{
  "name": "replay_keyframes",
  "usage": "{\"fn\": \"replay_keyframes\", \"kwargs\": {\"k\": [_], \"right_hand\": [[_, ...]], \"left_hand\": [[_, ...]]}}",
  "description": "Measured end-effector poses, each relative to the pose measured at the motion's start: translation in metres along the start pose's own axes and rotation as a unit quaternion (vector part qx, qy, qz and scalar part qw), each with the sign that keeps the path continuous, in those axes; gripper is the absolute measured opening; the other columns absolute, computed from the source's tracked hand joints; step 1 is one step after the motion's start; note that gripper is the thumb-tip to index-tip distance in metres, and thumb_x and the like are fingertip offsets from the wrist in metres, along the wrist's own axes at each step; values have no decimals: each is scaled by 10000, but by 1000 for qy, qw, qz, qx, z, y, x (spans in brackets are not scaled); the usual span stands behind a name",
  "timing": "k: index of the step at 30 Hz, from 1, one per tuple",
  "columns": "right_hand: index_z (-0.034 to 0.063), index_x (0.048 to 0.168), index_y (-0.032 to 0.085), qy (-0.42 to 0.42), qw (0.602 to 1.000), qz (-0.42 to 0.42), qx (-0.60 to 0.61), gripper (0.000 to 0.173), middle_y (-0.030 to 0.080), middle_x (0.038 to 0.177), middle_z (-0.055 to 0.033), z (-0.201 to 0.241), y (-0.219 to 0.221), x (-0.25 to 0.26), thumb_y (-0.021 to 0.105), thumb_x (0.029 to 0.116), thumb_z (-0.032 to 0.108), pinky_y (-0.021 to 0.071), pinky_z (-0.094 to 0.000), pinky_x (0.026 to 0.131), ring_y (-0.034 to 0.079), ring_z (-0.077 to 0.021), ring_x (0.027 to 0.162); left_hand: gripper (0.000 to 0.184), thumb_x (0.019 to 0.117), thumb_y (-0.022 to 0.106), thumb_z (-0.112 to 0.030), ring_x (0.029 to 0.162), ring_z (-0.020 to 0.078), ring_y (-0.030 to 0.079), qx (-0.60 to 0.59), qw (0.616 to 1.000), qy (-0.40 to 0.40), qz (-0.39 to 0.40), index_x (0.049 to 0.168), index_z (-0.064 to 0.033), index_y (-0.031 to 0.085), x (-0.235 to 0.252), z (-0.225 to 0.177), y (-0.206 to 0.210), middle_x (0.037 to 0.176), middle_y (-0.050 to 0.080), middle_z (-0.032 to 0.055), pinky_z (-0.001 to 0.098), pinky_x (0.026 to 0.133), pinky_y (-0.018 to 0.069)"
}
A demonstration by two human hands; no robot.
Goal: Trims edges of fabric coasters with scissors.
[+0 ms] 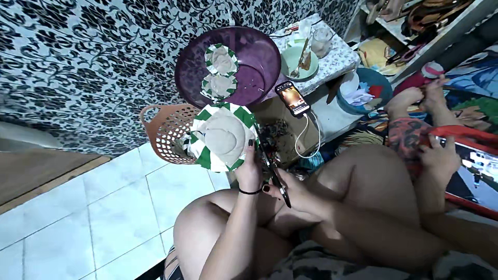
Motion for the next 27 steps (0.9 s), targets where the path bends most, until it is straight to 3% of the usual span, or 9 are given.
{"fn": "replay_keyframes", "kwargs": {"k": [2, 4, 6, 8, 11, 14, 17, 20, 27], "right_hand": [[-31, 1396, 492, -13, 1000, -21, -4, 660, 637, 985, -61, 4, -10, 6, 685, 955, 420, 550, -256, 778, 623, -75, 815], [-48, 1420, 477, -21, 999, -41, -14, 660, 643, 1026, -82, 10, -22, 9, 674, 968, 391, 547, -257, 800, 628, -83, 846], [-51, 1384, 501, -35, 997, -61, -9, 607, 647, 1014, -76, 15, -33, 12, 666, 976, 367, 550, -243, 797, 633, -70, 838], [-50, 1342, 528, -49, 996, -73, 2, 557, 647, 969, -57, 17, -40, 13, 666, 982, 352, 557, -237, 789, 637, -60, 819], [-45, 1262, 558, -56, 995, -83, 4, 496, 622, 898, -18, 19, -47, 13, 674, 978, 344, 542, -211, 758, 619, -37, 785], [-83, 1296, 538, -82, 994, -78, 5, 582, 613, 905, -12, 19, -45, 11, 702, 951, 355, 545, -197, 760, 615, -30, 789], [-104, 1247, 553, -96, 994, -41, 10, 608, 622, 896, 0, 16, -33, 7, 700, 938, 398, 548, -202, 757, 618, -21, 788], [-120, 1314, 535, -107, 994, -12, -6, 775, 645, 924, -11, 12, -21, 4, 692, 910, 522, 550, -208, 767, 622, -21, 797], [-80, 1322, 597, -119, 992, -34, -39, 756, 506, 1305, -193, 14, -16, 2, 732, 877, 517, 518, -171, 725, 585, -45, 892]], "left_hand": [[216, 996, 556, -89, 1058, 159, 670, -41, 997, -13, 61, 1205, -37, 580, -5, 2, 8, 1103, 698, 63, 394, 981, 553], [270, 891, 680, -325, 1015, 116, 694, -89, 990, -32, 106, 1108, -164, 671, -10, 0, 17, 1054, 736, -8, 367, 929, 578], [438, 803, 754, -479, 1048, 165, 700, -138, 980, -70, 128, 1126, -195, 666, -13, 0, 22, 1093, 733, 8, 423, 944, 583], [414, 866, 701, -397, 1102, 200, 678, -160, 971, -115, 139, 1202, -168, 624, -15, 5, 24, 1156, 706, 42, 450, 982, 561], [284, 1085, 346, -162, 1028, 172, 689, -101, 978, -169, 73, 1205, -81, 590, -17, 8, 24, 1100, 699, 63, 387, 918, 587], [257, 1109, 358, -161, 1087, 184, 669, -93, 982, -165, 7, 1254, -60, 544, -11, 8, 16, 1156, 670, 80, 399, 953, 571], [281, 1111, 351, -186, 1185, 195, 620, -106, 987, -119, 5, 1309, -62, 509, -2, 0, 12, 1237, 628, 83, 420, 1044, 520], [300, 1113, 320, -207, 1193, 172, 607, -84, 993, -83, 13, 1299, -71, 511, 1, -10, 9, 1230, 625, 63, 410, 1069, 498], [206, 1092, 413, -173, 1137, 183, 626, -95, 994, -48, -22, 1249, -85, 513, 2, -14, 2, 1175, 630, 58, 435, 1038, 515]]}}
Point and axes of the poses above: each hand's wrist, its own x-axis towards the middle knuckle, its own y-axis out of the palm, z = x × y, the point moved 9 cm from there along x, towards the middle knuckle
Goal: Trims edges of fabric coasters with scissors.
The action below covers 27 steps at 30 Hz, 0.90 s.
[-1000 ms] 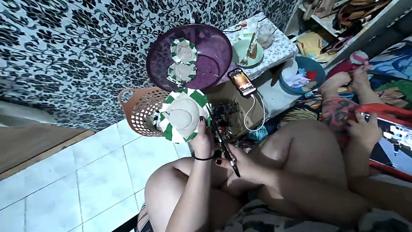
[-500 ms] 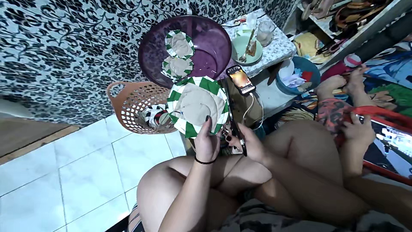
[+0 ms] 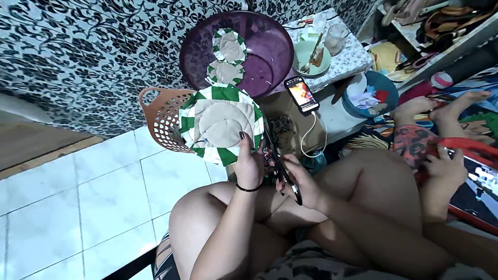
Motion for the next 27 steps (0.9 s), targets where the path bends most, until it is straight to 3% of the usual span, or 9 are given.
{"fn": "replay_keyframes", "kwargs": {"k": [4, 6, 9, 12, 16, 19, 21, 24, 27], "right_hand": [[-76, 1304, 604, -17, 1000, 6, -18, 763, 620, 1239, -147, 0, 1, 0, 699, 889, 558, 501, -174, 720, 578, -19, 845], [-62, 1263, 629, -20, 999, 0, -27, 751, 641, 1203, -127, 0, 0, -1, 701, 879, 580, 495, -179, 748, 573, -24, 867], [-53, 1258, 628, -3, 999, -9, -32, 744, 636, 1160, -113, -2, -2, 0, 716, 870, 575, 502, -186, 739, 574, -31, 851], [-66, 1280, 605, 11, 1000, 8, -28, 757, 614, 1189, -119, -3, 0, 0, 725, 868, 559, 506, -175, 761, 577, -26, 872], [-68, 1291, 596, -9, 999, 31, -29, 822, 600, 1234, -137, -1, 10, -2, 693, 860, 625, 495, -189, 815, 573, -45, 940], [-75, 1272, 613, -26, 999, 25, -33, 820, 613, 1246, -155, 3, 10, -2, 678, 866, 634, 494, -195, 822, 578, -56, 951], [-72, 1245, 628, -33, 999, 20, -32, 807, 621, 1251, -156, 5, 9, -1, 669, 870, 641, 494, -190, 823, 580, -45, 954], [-56, 1193, 652, -35, 999, 6, -21, 720, 643, 1126, -107, 3, 7, -1, 683, 889, 595, 499, -172, 734, 573, -13, 850], [-44, 1132, 659, -22, 1000, 2, 6, 549, 634, 1051, -82, 0, 7, -1, 718, 918, 458, 524, -175, 677, 586, -15, 779]], "left_hand": [[188, 1095, 400, -188, 1066, 157, 649, 4, 1000, 10, 0, 1201, -107, 533, -1, -2, 0, 1112, 649, 33, 394, 984, 542], [201, 1102, 386, -204, 1107, 167, 632, -13, 1000, 10, -3, 1223, -109, 515, 0, -5, 1, 1143, 630, 40, 407, 1013, 528], [338, 1123, 325, -261, 1319, 216, 542, -78, 996, -13, 37, 1395, -104, 451, 3, -11, 7, 1365, 572, 82, 439, 1134, 448], [393, 1131, 275, -288, 1387, 237, 494, -143, 987, -26, 73, 1454, -115, 416, 9, -16, 10, 1453, 530, 97, 429, 1169, 415], [327, 1126, 327, -224, 1324, 199, 544, -117, 991, -31, 48, 1401, -91, 444, 7, -13, 7, 1379, 576, 81, 376, 1143, 441], [179, 1062, 494, -97, 1132, 174, 635, -37, 999, -5, 17, 1227, -41, 534, 4, -9, 0, 1169, 655, 71, 374, 1053, 509], [133, 1047, 522, -87, 1078, 133, 661, 19, 999, 16, 22, 1170, -67, 570, 0, -10, 2, 1108, 690, 26, 353, 1016, 533], [235, 1034, 551, -72, 1130, 171, 637, 49, 998, 41, 27, 1262, -23, 524, 0, -9, 1, 1175, 656, 72, 406, 1041, 519], [238, 1021, 566, -55, 1125, 174, 640, 53, 996, 65, 25, 1255, -38, 524, -1, -11, 2, 1165, 656, 63, 421, 1031, 528]]}}
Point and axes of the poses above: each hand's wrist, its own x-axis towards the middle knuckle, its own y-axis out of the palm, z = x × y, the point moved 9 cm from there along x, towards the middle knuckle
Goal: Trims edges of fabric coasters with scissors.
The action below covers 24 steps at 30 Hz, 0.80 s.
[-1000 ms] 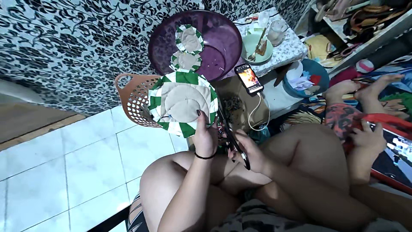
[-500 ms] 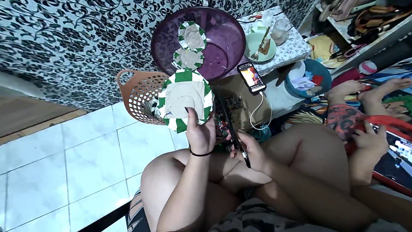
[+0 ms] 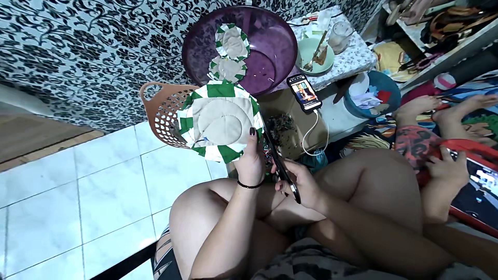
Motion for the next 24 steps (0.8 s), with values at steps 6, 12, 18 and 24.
{"fn": "replay_keyframes", "kwargs": {"k": [6, 12, 18, 24], "right_hand": [[-23, 1085, 657, 18, 999, -2, 45, 441, 635, 942, -34, -2, 4, -3, 719, 936, 387, 536, -176, 613, 588, -4, 677], [-43, 1069, 659, -11, 998, -14, 64, 471, 638, 930, -25, 0, 4, -3, 723, 932, 403, 524, -163, 598, 575, 11, 670], [-40, 1087, 661, -19, 999, 4, 45, 578, 637, 976, -34, 0, 4, -2, 691, 924, 515, 503, -160, 631, 561, 20, 719], [-47, 1081, 668, -17, 996, -18, 84, 404, 652, 926, -4, 1, 3, -4, 728, 938, 326, 521, -160, 571, 566, 22, 636]], "left_hand": [[189, 1038, 540, -65, 1087, 169, 658, 17, 1000, 10, -22, 1224, -36, 533, -4, -2, -2, 1124, 668, 59, 404, 1006, 546], [183, 1046, 538, -93, 1088, 165, 660, 6, 1000, 8, -17, 1225, -50, 542, -4, -1, -2, 1122, 670, 52, 399, 1013, 544], [195, 1047, 546, -106, 1068, 165, 667, 22, 1000, 16, -15, 1233, -48, 543, -3, -3, -4, 1117, 677, 49, 397, 990, 555], [166, 1044, 543, -96, 1051, 157, 672, 9, 1000, 11, -22, 1207, -66, 555, -3, -4, -3, 1096, 682, 40, 391, 983, 560]]}}
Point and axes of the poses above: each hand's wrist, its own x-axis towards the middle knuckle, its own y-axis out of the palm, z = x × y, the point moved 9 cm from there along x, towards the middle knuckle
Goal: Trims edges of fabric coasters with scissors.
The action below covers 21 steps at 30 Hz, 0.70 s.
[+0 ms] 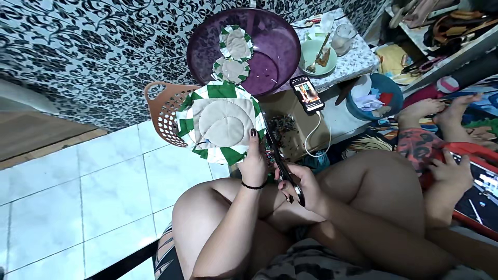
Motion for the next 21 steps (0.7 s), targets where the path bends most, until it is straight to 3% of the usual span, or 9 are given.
{"fn": "replay_keyframes", "kwargs": {"k": [6, 10, 12, 18, 21], "right_hand": [[-70, 1149, 654, -1, 1000, -7, 20, 413, 649, 906, 16, 1, 1, -2, 723, 947, 283, 520, -161, 555, 559, 23, 619], [-56, 1142, 644, -18, 999, 29, -8, 644, 643, 1002, -11, 1, 3, 0, 701, 907, 541, 495, -147, 619, 548, 40, 710], [-47, 1126, 655, -27, 998, 37, -37, 677, 636, 1033, -30, 1, 2, 1, 683, 898, 589, 468, -135, 649, 528, 46, 755], [-57, 1099, 673, -13, 1000, 11, -6, 457, 658, 999, -15, 4, 1, 0, 723, 936, 368, 516, -143, 588, 567, 38, 672], [-71, 1145, 665, -8, 1000, 5, 2, 455, 658, 952, 3, 4, 1, -1, 726, 939, 330, 512, -146, 571, 562, 33, 649]], "left_hand": [[181, 1051, 544, -113, 1043, 155, 674, 15, 1000, -9, -6, 1220, -48, 552, -1, 3, -2, 1095, 683, 46, 379, 971, 563], [173, 1044, 545, -99, 1055, 142, 666, 9, 1000, 9, 0, 1215, -79, 560, -1, -3, 0, 1097, 680, 22, 379, 968, 562], [157, 1045, 536, -90, 1048, 142, 672, 0, 1000, 16, 5, 1199, -82, 565, 0, -7, 1, 1095, 684, 16, 379, 974, 565], [147, 1046, 537, -83, 1034, 143, 676, -9, 1000, 8, -3, 1192, -85, 554, 0, -7, -1, 1080, 680, 19, 375, 973, 566], [144, 1042, 544, -78, 1014, 140, 677, -7, 1000, 8, -5, 1185, -76, 558, 1, -6, -2, 1067, 682, 24, 369, 955, 571]]}}
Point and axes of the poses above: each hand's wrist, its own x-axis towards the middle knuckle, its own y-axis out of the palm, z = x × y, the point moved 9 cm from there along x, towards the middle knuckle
